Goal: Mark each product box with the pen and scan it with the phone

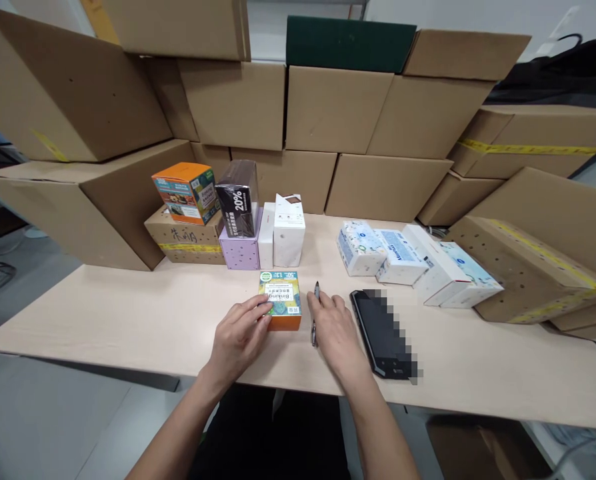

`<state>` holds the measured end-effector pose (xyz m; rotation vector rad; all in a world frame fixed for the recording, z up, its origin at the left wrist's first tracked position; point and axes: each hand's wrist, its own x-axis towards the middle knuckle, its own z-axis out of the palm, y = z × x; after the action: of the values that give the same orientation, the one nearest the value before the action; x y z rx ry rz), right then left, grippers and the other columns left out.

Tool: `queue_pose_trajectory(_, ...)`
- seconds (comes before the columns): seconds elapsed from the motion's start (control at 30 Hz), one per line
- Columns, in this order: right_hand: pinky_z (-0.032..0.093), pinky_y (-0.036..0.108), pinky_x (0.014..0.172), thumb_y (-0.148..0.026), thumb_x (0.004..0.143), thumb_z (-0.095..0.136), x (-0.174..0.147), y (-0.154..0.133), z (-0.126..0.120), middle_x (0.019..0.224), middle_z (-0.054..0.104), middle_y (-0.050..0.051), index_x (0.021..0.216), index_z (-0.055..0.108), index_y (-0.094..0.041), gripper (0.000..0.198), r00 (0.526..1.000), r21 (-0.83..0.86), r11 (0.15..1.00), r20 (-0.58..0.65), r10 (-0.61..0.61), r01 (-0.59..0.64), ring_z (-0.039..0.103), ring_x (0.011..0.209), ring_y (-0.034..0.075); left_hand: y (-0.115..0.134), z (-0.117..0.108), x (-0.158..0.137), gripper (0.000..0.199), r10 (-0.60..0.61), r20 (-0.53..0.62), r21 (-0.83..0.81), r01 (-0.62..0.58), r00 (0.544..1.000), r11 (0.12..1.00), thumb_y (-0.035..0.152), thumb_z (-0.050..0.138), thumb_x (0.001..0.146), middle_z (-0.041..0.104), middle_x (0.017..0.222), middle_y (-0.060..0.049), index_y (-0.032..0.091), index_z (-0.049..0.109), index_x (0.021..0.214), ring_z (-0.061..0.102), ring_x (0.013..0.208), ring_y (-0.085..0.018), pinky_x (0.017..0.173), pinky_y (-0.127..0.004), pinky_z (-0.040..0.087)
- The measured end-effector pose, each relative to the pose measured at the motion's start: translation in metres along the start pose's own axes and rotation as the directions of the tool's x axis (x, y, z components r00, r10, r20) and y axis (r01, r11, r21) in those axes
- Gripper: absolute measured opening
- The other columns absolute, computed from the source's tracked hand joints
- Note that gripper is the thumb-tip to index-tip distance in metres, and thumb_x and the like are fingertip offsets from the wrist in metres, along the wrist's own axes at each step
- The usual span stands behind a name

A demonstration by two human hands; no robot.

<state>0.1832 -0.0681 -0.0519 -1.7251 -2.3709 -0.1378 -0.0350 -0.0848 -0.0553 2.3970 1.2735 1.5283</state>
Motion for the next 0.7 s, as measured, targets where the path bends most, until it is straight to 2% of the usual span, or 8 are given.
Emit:
queue_pose_trajectory(0.1,0.049,0.042,0.093,0.004,0.084,0.036,0.0,0.001,0.001,0.135,0.059,0.014,0.145,0.048,-0.016,0.065,1.0,0.012,1.0,-0.014,-0.006,0.006,0.055,0.109,0.028,-0.001,0.0,0.0,0.029,-0.01,0.005,0.025,0.01,1.0,1.0,0.014,0.057,0.094,0.069,0.126,-0.01,0.019,0.063,0.121,0.068,0.104,-0.021,0.087,-0.037,0.058)
queue_pose_trajectory(0.2,0.048,0.042,0.098,0.0,0.09,0.035,-0.011,0.002,-0.006,0.137,0.057,0.014,0.147,0.045,-0.019,0.061,0.987,0.063,0.998,-0.162,0.005,0.006,0.051,0.119,0.027,-0.001,-0.001,-0.001,0.033,-0.013,0.023,0.026,0.012,1.0,1.0,0.013,0.055,0.094,0.067,0.13,-0.011,0.02,0.061,0.126,0.067,0.106,-0.021,0.088,-0.037,0.058)
queue_pose_trajectory(0.3,0.044,0.045,0.103,-0.022,0.099,0.042,-0.034,0.005,-0.018,0.132,0.059,0.015,0.145,0.046,-0.017,0.046,0.903,0.138,0.989,-0.414,0.114,-0.061,0.052,0.121,0.028,-0.002,-0.001,-0.003,0.038,-0.006,0.053,0.021,0.005,0.999,1.0,0.012,0.055,0.094,0.064,0.133,-0.012,0.02,0.058,0.131,0.066,0.109,-0.021,0.09,-0.037,0.057)
queue_pose_trajectory(0.37,0.042,0.05,0.105,-0.045,0.098,0.046,-0.056,0.009,-0.025,0.132,0.058,0.018,0.147,0.043,-0.015,0.057,0.829,0.172,0.968,-0.502,0.247,-0.184,0.052,0.122,0.032,-0.002,-0.001,-0.004,0.041,-0.002,0.056,0.023,0.001,0.998,1.0,0.012,0.055,0.093,0.062,0.136,-0.013,0.02,0.056,0.134,0.065,0.11,-0.021,0.091,-0.037,0.057)
queue_pose_trajectory(0.47,0.038,0.061,0.103,-0.075,0.087,0.042,-0.087,0.02,-0.023,0.136,0.051,0.028,0.15,0.036,-0.006,0.093,0.767,0.167,0.881,-0.439,0.468,-0.442,0.047,0.126,0.043,-0.001,-0.001,-0.004,0.043,-0.009,0.033,0.035,0.008,0.999,0.999,0.012,0.057,0.092,0.06,0.138,-0.014,0.021,0.055,0.135,0.065,0.108,-0.022,0.09,-0.038,0.057)
queue_pose_trajectory(0.53,0.038,0.064,0.1,-0.084,0.081,0.036,-0.1,0.028,-0.016,0.137,0.047,0.032,0.15,0.035,-0.002,0.107,0.744,0.149,0.818,-0.348,0.57,-0.556,0.045,0.126,0.047,0.001,-0.001,-0.005,0.043,-0.014,0.011,0.031,0.014,1.0,0.999,0.012,0.059,0.09,0.058,0.138,-0.015,0.021,0.056,0.133,0.064,0.107,-0.022,0.089,-0.038,0.057)
queue_pose_trajectory(0.6,0.04,0.063,0.098,-0.086,0.079,0.034,-0.106,0.034,-0.007,0.135,0.048,0.033,0.15,0.034,-0.001,0.11,0.744,0.144,0.789,-0.27,0.611,-0.597,0.047,0.124,0.047,0.003,-0.001,-0.005,0.043,-0.009,-0.021,0.008,0.009,1.0,1.0,0.01,0.06,0.088,0.058,0.136,-0.015,0.021,0.058,0.13,0.064,0.104,-0.022,0.086,-0.037,0.057)
queue_pose_trajectory(0.7,0.042,0.059,0.096,-0.079,0.084,0.035,-0.104,0.038,0.001,0.127,0.054,0.031,0.149,0.035,-0.001,0.102,0.756,0.125,0.786,-0.221,0.617,-0.605,0.052,0.116,0.044,0.005,-0.005,-0.006,0.044,0.019,-0.113,-0.047,-0.025,0.993,0.999,0.005,0.061,0.085,0.059,0.126,-0.014,0.021,0.061,0.125,0.062,0.089,-0.017,0.075,-0.032,0.057)
